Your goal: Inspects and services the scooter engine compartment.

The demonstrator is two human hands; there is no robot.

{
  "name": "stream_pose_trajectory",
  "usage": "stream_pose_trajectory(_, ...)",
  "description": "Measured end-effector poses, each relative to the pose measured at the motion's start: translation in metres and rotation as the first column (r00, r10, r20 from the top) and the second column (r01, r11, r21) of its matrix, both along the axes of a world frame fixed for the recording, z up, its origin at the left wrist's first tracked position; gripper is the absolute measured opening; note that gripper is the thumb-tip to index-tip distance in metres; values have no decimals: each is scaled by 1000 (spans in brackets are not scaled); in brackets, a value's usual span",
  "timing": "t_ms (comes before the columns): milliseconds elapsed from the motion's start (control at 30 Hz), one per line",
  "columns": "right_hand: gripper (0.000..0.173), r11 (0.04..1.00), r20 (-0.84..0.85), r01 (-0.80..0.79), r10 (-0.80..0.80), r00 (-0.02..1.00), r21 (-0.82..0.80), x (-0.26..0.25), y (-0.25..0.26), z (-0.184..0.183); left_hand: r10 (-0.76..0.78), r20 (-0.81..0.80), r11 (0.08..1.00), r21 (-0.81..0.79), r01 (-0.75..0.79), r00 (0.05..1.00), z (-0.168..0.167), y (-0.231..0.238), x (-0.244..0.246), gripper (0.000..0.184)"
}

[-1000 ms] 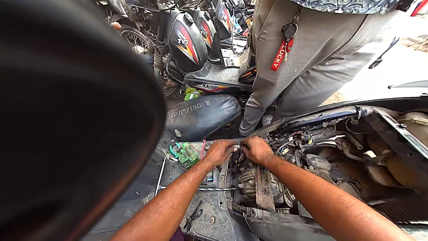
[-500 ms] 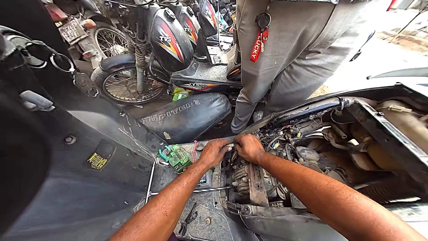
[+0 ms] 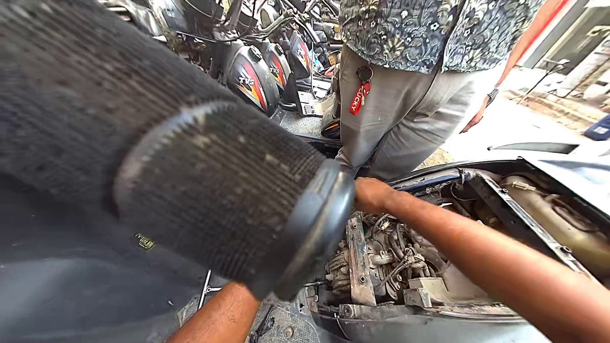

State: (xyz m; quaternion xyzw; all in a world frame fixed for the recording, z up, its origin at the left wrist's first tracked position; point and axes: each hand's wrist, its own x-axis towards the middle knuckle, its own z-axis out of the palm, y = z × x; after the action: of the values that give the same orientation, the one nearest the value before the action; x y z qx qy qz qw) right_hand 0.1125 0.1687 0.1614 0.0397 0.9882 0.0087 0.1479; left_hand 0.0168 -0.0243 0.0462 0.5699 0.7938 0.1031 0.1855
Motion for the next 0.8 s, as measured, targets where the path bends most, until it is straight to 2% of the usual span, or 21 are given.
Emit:
stream_pose_trajectory(133,16,985,142,-55,32,989,162,32,36,10,11,-48,990,-138,-18,999,0,9,2,34)
stream_pose_trajectory(200,16,982,183,-60,27,983,177,53,46,11,-22,-47,989,142,28,999,-45,9,-16,30)
stream_pose_trajectory(267,17,984,215,-47,10,977,169,71,55,7,4,-63,992,130,4,998,-55,14,-21,37)
stream_pose_trajectory(367,16,992,190,-50,28,981,112,92,72,-20,32,-58,991,130,-24,998,-55,23,-17,47)
stream_pose_trajectory(500,22,994,278,-51,22,960,99,89,70,-41,76,-20,976,207,-71,997,-64,42,-10,38)
stream_pose_trajectory(567,22,994,271,-57,28,962,99,83,60,-41,117,45,974,189,-124,992,-69,52,-3,35)
stream_pose_trajectory(667,26,996,230,-68,53,972,59,82,50,-32,169,133,981,70,-180,977,-72,66,5,36)
stream_pose_trajectory(800,26,997,248,-47,30,968,63,84,59,-34,227,141,973,-1,-229,964,-77,78,13,34)
